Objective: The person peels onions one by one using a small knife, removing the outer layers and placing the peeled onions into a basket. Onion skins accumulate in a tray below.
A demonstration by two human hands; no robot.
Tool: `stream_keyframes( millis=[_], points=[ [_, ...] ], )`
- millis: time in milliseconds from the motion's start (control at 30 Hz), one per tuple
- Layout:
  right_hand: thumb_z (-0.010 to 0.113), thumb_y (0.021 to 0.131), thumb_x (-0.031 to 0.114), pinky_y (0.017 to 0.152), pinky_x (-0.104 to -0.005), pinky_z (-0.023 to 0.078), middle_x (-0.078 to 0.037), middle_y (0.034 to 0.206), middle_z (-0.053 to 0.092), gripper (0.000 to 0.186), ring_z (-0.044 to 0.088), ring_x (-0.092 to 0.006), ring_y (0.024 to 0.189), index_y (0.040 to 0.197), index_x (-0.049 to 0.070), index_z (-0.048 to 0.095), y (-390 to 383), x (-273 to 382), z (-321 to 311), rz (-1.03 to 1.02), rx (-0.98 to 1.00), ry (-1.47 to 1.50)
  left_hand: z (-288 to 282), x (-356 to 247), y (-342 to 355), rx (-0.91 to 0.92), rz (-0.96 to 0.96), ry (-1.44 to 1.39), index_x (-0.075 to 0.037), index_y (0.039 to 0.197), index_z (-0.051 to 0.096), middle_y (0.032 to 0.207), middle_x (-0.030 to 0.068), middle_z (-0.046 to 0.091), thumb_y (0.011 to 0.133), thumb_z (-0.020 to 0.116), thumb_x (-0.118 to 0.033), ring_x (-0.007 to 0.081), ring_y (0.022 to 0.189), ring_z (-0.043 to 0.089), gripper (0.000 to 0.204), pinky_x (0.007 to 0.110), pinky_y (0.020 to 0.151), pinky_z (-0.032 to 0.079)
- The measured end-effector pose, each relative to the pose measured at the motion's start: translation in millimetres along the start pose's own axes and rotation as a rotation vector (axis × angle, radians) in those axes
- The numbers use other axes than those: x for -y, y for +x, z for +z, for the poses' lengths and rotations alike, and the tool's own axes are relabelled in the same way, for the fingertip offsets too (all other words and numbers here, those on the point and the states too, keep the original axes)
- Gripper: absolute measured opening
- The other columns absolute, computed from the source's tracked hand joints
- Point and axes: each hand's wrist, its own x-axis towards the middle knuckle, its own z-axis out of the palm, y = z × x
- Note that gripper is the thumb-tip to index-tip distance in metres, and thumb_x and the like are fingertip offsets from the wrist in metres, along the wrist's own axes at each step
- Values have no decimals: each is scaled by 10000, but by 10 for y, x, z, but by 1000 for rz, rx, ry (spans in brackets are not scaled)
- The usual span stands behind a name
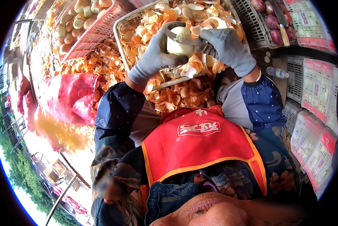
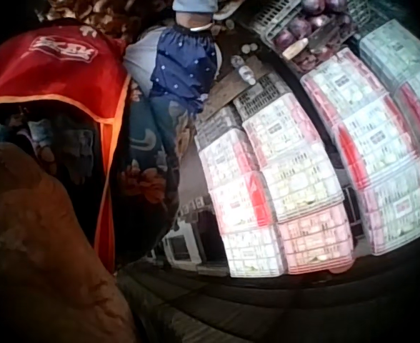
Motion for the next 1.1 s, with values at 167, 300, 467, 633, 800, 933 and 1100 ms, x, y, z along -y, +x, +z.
stream_keyframes(
  millis=[167, 300, 467, 633, 800, 933, 1100],
  points=[
    [597, 884, 352, 633, -394, 498, -105, 776, 641, 281, 631, -300, 691, 957, 81, 598, 73, 18, 17, -36, 12, 98, -49, 32, 25, 35, -10, 104, -43, 1335, 401, 1137, 40, 565, 603, 803, -21, 144, 1049, 555, 835, 295, 916, 475],
    [549, 914, 461, 636, -436, 488, -131, 729, 627, 434, 625, -345, 703, 978, 35, 602, 52, -199, 97, 175, 66, 135, -36, 0, 34, 65, -60, 51, -33, 1361, 386, 1163, 47, 563, 603, 803, -19, 147, 1082, 544, 865, 301, 948, 454],
    [528, 978, 314, 649, -310, 497, -129, 790, 675, 368, 647, -203, 694, 1028, -41, 610, 32, -203, 165, 339, -159, 678, -144, -57, 102, -27, -126, 97, -39, 1406, 387, 1232, 69, 561, 594, 789, -88, 169, 1129, 538, 907, 309, 969, 452],
    [515, 986, 351, 397, -215, 346, 6, 626, 491, 387, 428, -66, 451, 1093, -13, 594, 174, -172, 77, 646, -73, 1265, -306, 132, 511, -125, -30, -16, -17, 1410, 337, 1214, 117, 549, 702, 760, -35, 214, 1101, 569, 825, 323, 909, 524],
    [509, 969, 443, 375, -219, 331, -4, 580, 456, 490, 405, -73, 423, 1090, -28, 568, 417, -36, 52, 695, -154, 1308, -842, 71, 1257, -535, 137, -467, -24, 1226, 449, 1141, 137, 567, 877, 660, -103, 278, 1003, 623, 416, 416, 775, 599],
    [531, 957, 450, 378, -218, 339, -4, 580, 461, 508, 418, -81, 437, 1082, -41, 557, 486, -29, 59, 743, -120, 1346, -1432, 52, 1725, -533, 280, -500, -34, 1260, 461, 1078, 156, 595, 916, 615, -134, 291, 884, 654, 390, 396, 723, 596],
    [536, 951, 459, 369, -223, 338, -10, 572, 462, 500, 415, -85, 423, 1079, -24, 565, 524, -107, 186, 701, -70, 1385, -2678, 58, 1529, -917, 351, 414, 16, 1214, 547, 1047, 105, 630, 880, 647, -121, 166, 924, 614, 374, 279, 732, 526]
  ],
)
